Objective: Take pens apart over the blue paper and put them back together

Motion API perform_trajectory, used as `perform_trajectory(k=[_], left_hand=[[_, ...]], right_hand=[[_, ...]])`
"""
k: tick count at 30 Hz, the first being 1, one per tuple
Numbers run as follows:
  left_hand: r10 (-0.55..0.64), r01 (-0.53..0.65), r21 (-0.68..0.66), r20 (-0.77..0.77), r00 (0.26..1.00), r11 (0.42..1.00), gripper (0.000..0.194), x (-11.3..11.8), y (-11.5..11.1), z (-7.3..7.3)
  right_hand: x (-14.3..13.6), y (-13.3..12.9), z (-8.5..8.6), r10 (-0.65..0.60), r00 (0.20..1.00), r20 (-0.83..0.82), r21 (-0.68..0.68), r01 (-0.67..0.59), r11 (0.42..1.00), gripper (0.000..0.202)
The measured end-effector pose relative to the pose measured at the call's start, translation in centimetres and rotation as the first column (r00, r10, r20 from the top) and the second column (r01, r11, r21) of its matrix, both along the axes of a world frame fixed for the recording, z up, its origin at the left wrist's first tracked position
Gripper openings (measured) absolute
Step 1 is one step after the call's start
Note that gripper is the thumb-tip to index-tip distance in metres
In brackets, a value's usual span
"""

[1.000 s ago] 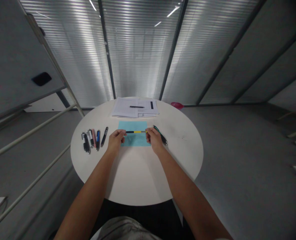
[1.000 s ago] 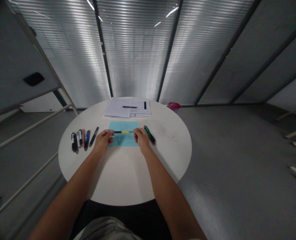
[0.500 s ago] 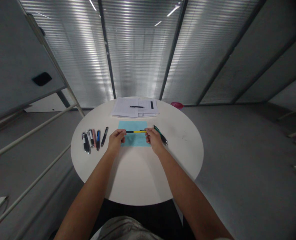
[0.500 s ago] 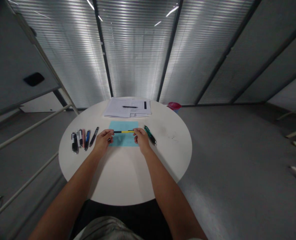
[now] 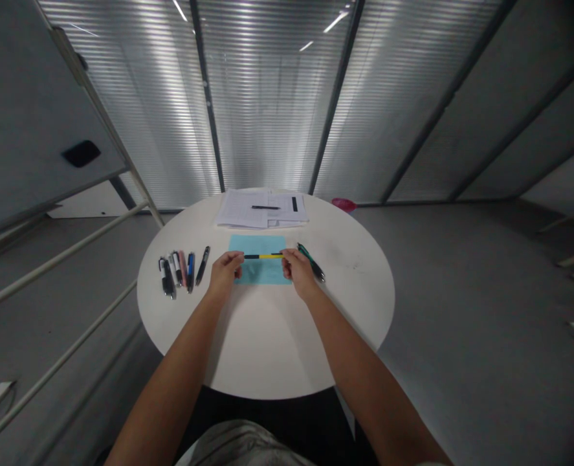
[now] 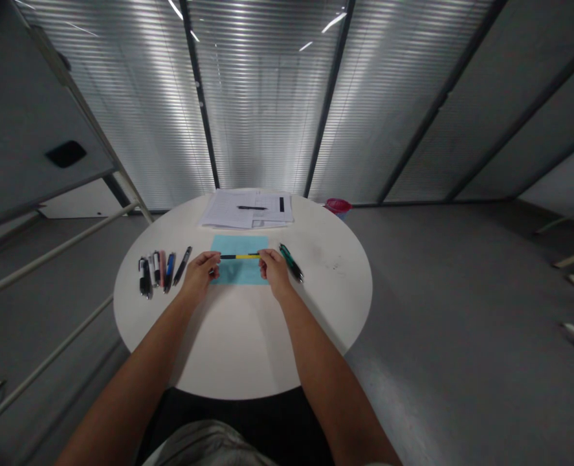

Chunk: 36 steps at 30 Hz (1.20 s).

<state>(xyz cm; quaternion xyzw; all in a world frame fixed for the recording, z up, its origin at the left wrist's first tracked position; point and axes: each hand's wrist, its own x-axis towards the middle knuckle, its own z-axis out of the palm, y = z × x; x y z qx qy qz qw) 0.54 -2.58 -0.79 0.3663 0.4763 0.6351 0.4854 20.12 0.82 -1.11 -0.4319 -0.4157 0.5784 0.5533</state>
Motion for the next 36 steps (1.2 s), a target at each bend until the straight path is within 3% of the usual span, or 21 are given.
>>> perform_trajectory(k=[9, 36], left_hand=[[0.025, -0.026, -0.018, -0.053, 0.998, 1.0, 0.027, 0.08, 0.0, 0.07], [-0.016, 0.016, -0.013, -0.003, 1.0, 1.0, 0.033, -0.04, -0.04, -0.07]], right_hand=[[0.15, -0.48, 0.65, 0.004, 1.0, -0.01, -0.024, -0.005, 1.0, 0.027], [-0.06, -0.39, 0.54, 0.0, 0.999, 0.041, -0.019, 0.0, 1.0, 0.034]])
